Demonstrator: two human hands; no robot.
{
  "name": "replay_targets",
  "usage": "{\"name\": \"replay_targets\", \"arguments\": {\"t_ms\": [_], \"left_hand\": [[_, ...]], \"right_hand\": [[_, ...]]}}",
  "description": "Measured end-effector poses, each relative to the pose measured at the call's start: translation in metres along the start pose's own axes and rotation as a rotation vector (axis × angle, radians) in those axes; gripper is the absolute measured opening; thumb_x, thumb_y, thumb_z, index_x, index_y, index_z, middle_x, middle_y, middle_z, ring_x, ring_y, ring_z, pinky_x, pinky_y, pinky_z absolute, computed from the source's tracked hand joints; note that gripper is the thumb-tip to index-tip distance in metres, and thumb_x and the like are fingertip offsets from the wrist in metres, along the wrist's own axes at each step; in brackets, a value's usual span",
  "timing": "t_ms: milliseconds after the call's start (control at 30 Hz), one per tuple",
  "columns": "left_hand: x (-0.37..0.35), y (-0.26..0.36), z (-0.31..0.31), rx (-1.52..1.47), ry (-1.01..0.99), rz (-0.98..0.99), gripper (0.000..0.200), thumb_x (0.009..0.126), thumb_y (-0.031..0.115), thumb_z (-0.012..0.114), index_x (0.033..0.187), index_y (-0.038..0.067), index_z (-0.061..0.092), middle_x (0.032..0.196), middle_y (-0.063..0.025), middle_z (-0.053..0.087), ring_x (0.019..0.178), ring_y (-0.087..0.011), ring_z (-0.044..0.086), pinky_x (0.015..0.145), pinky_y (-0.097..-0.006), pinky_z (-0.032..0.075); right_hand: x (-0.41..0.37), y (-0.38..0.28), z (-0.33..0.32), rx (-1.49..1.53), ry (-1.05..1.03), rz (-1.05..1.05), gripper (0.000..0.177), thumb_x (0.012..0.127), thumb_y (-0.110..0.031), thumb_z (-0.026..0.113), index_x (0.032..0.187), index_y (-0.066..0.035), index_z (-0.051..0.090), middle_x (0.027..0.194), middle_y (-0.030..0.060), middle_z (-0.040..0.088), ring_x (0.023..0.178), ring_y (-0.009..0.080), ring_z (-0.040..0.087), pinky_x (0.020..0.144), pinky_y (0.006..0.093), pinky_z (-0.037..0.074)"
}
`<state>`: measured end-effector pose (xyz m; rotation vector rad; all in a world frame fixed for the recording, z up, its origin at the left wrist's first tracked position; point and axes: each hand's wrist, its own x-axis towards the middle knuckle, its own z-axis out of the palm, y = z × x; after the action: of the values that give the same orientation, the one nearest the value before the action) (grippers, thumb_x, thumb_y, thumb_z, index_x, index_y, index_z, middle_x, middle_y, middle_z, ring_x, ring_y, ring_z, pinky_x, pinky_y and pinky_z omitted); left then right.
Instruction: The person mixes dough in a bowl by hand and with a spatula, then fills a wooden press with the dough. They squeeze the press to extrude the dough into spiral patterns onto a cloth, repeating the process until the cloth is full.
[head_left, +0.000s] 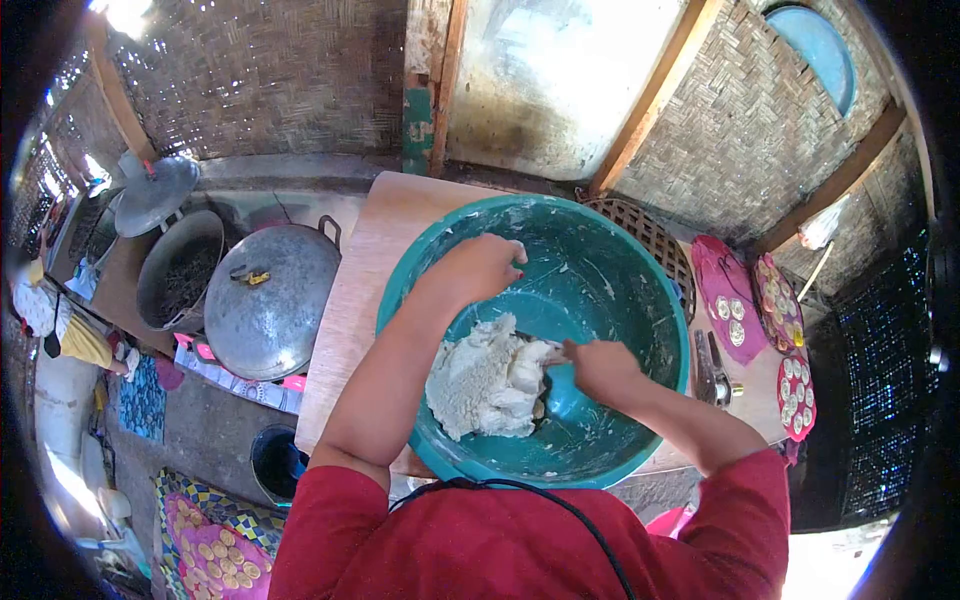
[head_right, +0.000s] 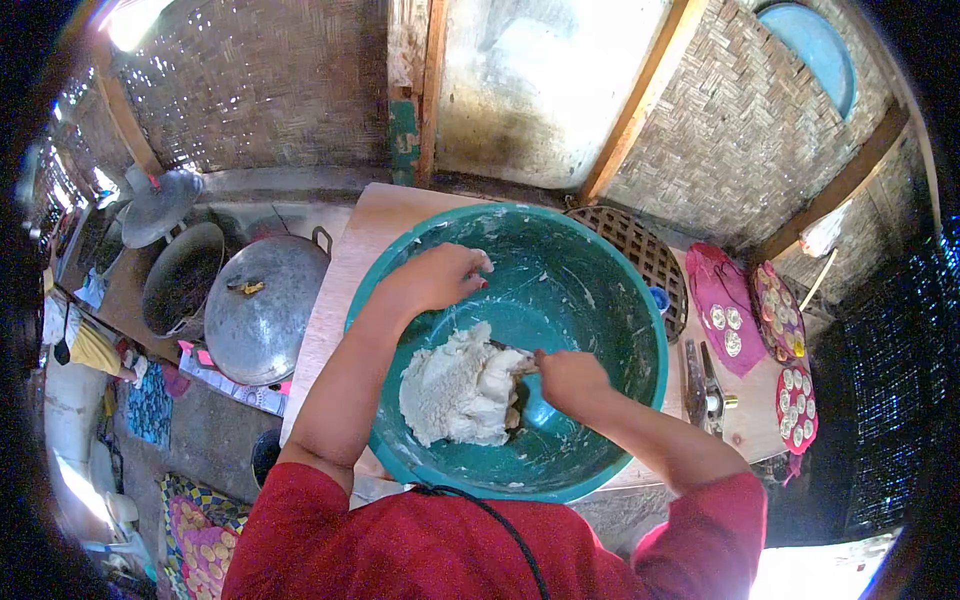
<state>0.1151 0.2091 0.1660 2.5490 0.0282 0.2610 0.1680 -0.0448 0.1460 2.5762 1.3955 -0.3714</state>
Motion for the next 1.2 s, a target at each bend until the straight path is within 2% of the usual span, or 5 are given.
{"name": "replay_targets", "arguments": {"t_ms": [367, 500, 667, 833, 1200], "left_hand": [[0.001, -0.004, 0.000, 0.006, -0.079, 0.047, 0.025, 0.084, 0.018, 0.062, 0.106, 0.005, 0.064, 0.096, -0.0178, 0.067, 0.090, -0.0357, 0.064, 0.079, -0.0433, 0.050], [-0.004, 0.014, -0.009, -0.030, -0.029, -0.005, 0.025, 0.084, 0.017, 0.062, 0.106, 0.005, 0.065, 0.095, -0.0171, 0.067, 0.089, -0.0353, 0.064, 0.078, -0.0431, 0.050], [0.001, 0.015, -0.012, -0.043, 0.014, 0.022, 0.025, 0.085, 0.016, 0.062, 0.107, 0.006, 0.065, 0.093, -0.0162, 0.068, 0.086, -0.0343, 0.064, 0.075, -0.0425, 0.050], [0.005, -0.003, -0.004, 0.028, 0.001, 0.033, 0.025, 0.084, 0.016, 0.061, 0.106, 0.006, 0.065, 0.090, -0.0160, 0.068, 0.084, -0.0337, 0.065, 0.073, -0.0417, 0.050], [0.013, -0.001, -0.009, -0.030, 0.077, 0.175, 0.025, 0.083, 0.013, 0.059, 0.105, 0.005, 0.065, 0.086, -0.0156, 0.067, 0.080, -0.0320, 0.065, 0.070, -0.0395, 0.050]], "right_hand": [[-0.078, -0.071, -0.066, 0.076, -0.225, -0.336, 0.037, 0.080, -0.014, 0.053, 0.116, -0.009, 0.060, 0.079, 0.0172, 0.067, 0.070, 0.0342, 0.067, 0.061, 0.0491, 0.053], [-0.112, -0.018, -0.116, -0.075, -0.106, 0.006, 0.038, 0.079, -0.011, 0.052, 0.117, -0.011, 0.061, 0.079, 0.0170, 0.067, 0.070, 0.0347, 0.067, 0.062, 0.0465, 0.053], [-0.058, 0.014, -0.037, 0.050, -0.062, 0.188, 0.028, 0.082, -0.012, 0.049, 0.106, -0.009, 0.063, 0.085, 0.0198, 0.067, 0.076, 0.0359, 0.067, 0.069, 0.0472, 0.053], [-0.009, -0.025, -0.003, 0.220, -0.109, 0.071, 0.026, 0.082, -0.013, 0.049, 0.101, -0.007, 0.065, 0.094, 0.0218, 0.066, 0.087, 0.0375, 0.066, 0.081, 0.0491, 0.051], [-0.036, -0.092, -0.040, 0.098, -0.093, -0.261, 0.034, 0.081, -0.013, 0.050, 0.112, -0.013, 0.063, 0.092, 0.0214, 0.067, 0.082, 0.0385, 0.066, 0.071, 0.0500, 0.053]]}}
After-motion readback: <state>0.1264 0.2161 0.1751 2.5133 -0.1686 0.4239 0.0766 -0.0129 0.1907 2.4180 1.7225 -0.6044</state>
